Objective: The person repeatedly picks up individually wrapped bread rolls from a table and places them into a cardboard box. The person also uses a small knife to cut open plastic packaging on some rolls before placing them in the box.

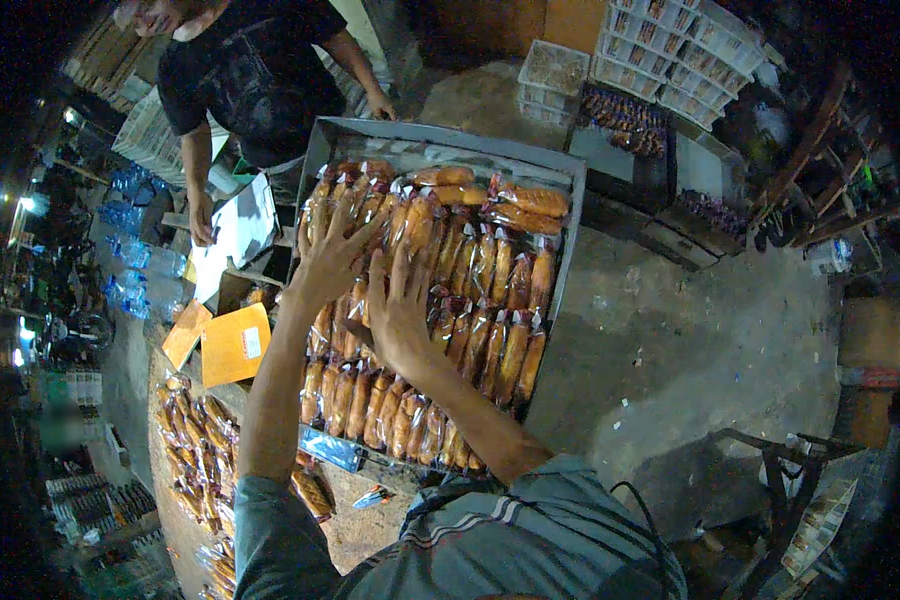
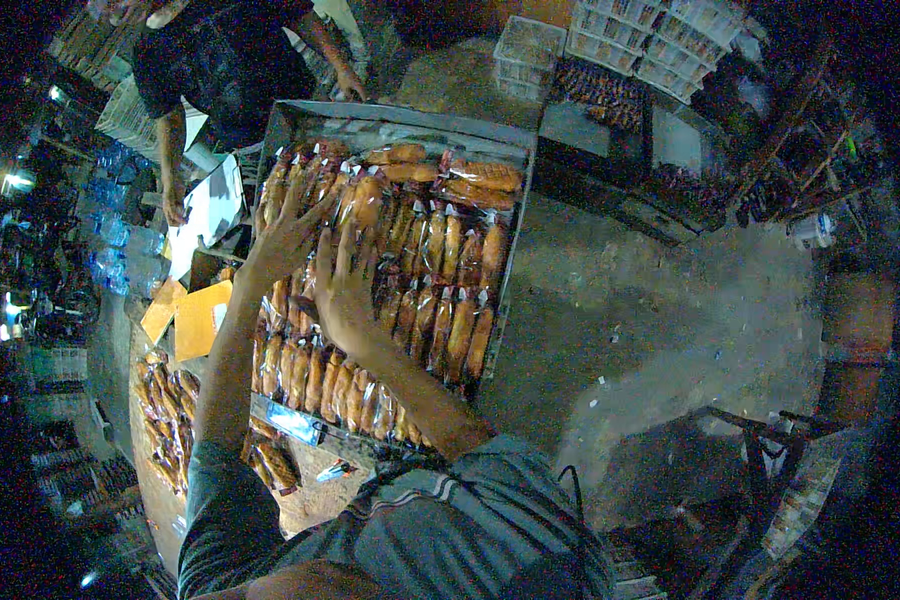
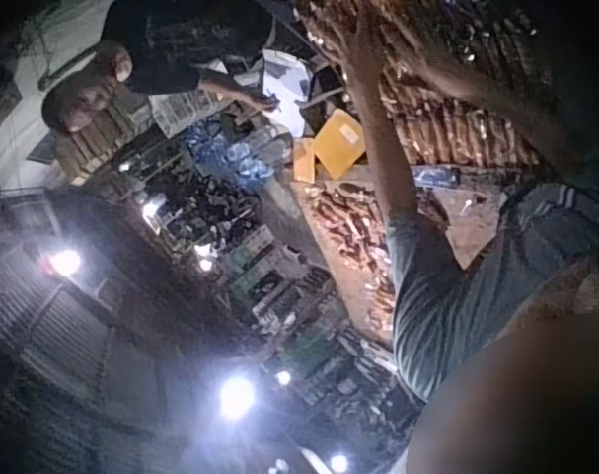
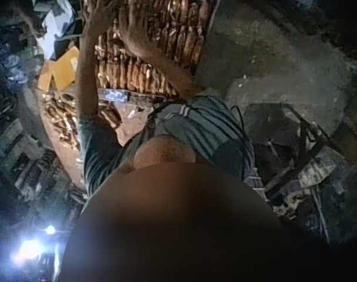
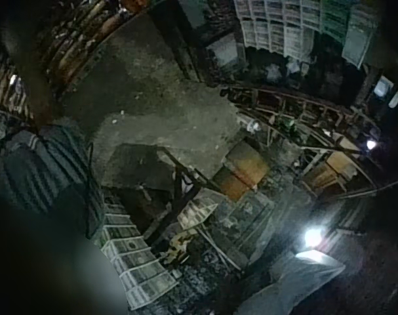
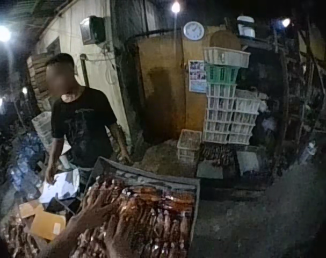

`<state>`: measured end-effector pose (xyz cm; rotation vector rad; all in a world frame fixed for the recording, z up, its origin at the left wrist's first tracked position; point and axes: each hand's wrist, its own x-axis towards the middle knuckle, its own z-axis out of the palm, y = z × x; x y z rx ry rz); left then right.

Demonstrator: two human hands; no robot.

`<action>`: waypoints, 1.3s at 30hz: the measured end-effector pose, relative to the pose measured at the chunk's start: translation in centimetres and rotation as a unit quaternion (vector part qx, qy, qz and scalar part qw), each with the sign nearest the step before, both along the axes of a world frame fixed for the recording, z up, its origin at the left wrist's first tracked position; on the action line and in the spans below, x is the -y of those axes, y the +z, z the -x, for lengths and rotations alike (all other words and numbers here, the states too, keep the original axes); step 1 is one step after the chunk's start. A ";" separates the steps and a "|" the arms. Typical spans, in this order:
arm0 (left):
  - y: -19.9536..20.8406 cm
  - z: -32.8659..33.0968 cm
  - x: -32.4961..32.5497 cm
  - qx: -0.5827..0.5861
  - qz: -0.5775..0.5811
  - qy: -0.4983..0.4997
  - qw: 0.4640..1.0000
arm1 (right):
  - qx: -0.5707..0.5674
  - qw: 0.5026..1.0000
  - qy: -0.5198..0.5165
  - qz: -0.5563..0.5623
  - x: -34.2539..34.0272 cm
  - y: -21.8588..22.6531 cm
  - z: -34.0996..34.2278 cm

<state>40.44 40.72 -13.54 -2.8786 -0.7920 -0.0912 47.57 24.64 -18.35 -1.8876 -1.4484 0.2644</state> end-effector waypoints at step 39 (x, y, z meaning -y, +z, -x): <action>-13.1 47.2 53.8 0.241 0.283 0.641 0.672 | -0.097 0.752 0.644 0.101 19.4 -5.2 31.8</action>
